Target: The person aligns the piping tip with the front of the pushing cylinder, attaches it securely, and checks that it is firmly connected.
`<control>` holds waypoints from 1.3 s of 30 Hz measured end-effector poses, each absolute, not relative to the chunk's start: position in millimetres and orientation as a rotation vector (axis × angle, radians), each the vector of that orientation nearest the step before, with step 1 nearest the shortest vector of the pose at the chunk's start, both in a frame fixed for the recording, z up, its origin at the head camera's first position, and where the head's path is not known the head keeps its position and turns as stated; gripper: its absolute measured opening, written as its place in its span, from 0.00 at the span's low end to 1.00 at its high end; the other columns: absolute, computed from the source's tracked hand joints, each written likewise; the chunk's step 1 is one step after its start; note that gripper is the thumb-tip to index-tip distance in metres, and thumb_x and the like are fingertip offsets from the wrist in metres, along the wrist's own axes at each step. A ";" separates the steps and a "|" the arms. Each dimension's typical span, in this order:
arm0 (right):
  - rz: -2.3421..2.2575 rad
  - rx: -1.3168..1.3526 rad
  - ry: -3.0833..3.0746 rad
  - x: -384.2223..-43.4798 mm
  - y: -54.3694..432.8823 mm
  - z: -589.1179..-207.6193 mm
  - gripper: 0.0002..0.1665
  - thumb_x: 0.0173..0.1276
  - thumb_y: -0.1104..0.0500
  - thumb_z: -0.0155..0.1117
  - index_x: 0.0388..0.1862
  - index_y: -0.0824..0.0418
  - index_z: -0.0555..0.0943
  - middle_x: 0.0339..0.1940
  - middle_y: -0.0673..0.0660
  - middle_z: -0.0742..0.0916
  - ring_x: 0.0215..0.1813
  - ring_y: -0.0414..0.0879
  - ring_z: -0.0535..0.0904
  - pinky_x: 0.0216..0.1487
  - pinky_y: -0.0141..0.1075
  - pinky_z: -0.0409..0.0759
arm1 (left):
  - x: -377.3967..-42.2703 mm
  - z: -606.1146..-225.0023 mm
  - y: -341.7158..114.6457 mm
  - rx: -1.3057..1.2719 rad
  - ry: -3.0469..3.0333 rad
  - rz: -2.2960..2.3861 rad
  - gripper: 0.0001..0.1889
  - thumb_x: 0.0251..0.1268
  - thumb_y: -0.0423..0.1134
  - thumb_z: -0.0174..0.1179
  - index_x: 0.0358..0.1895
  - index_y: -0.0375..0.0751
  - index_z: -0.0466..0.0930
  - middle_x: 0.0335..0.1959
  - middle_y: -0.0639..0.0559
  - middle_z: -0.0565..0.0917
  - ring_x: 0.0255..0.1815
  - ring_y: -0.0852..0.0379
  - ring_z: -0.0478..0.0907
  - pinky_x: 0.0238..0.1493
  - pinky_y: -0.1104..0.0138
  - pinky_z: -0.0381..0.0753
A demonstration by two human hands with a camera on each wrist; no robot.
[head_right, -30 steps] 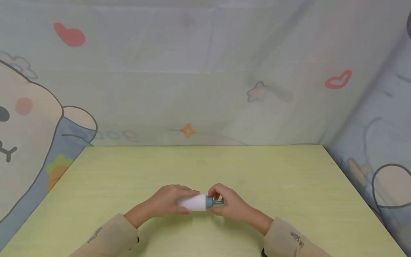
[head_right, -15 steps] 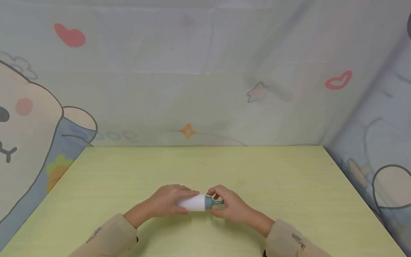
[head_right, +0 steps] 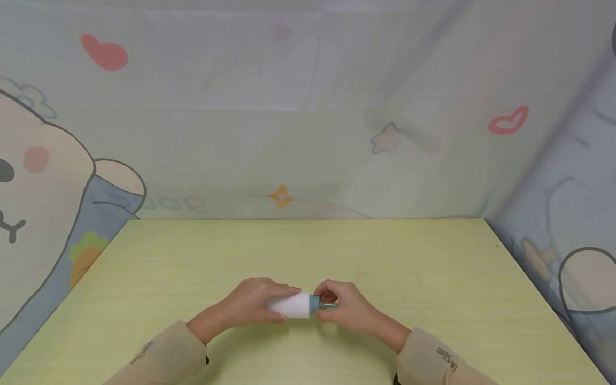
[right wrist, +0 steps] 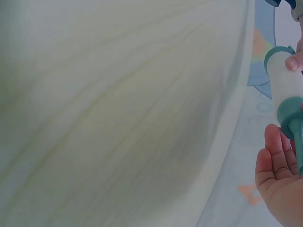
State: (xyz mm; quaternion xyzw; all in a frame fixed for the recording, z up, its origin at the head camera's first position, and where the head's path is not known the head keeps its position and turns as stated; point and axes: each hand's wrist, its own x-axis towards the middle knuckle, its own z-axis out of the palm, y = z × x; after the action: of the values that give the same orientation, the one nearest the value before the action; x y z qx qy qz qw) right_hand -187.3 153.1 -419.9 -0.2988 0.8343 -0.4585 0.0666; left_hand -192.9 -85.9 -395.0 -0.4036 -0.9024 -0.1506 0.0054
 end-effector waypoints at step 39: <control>-1.071 -0.848 2.794 -271.4 114.6 -427.9 0.14 0.53 0.64 0.64 0.40 0.64 0.77 0.40 0.60 0.84 0.43 0.50 0.80 0.42 0.39 0.78 | -260.1 -418.3 -94.4 -0.966 -2.758 -0.301 0.27 0.40 0.40 0.70 0.50 0.49 0.76 0.45 0.51 0.82 0.43 0.51 0.79 0.40 0.60 0.77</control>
State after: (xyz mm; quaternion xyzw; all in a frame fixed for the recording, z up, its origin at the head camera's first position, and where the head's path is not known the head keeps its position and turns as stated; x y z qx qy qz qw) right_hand -271.4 114.6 -427.9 -0.2725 0.8983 -0.3444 0.0157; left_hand -260.1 -94.4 -418.3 -0.3272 -0.9339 -0.1018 0.1016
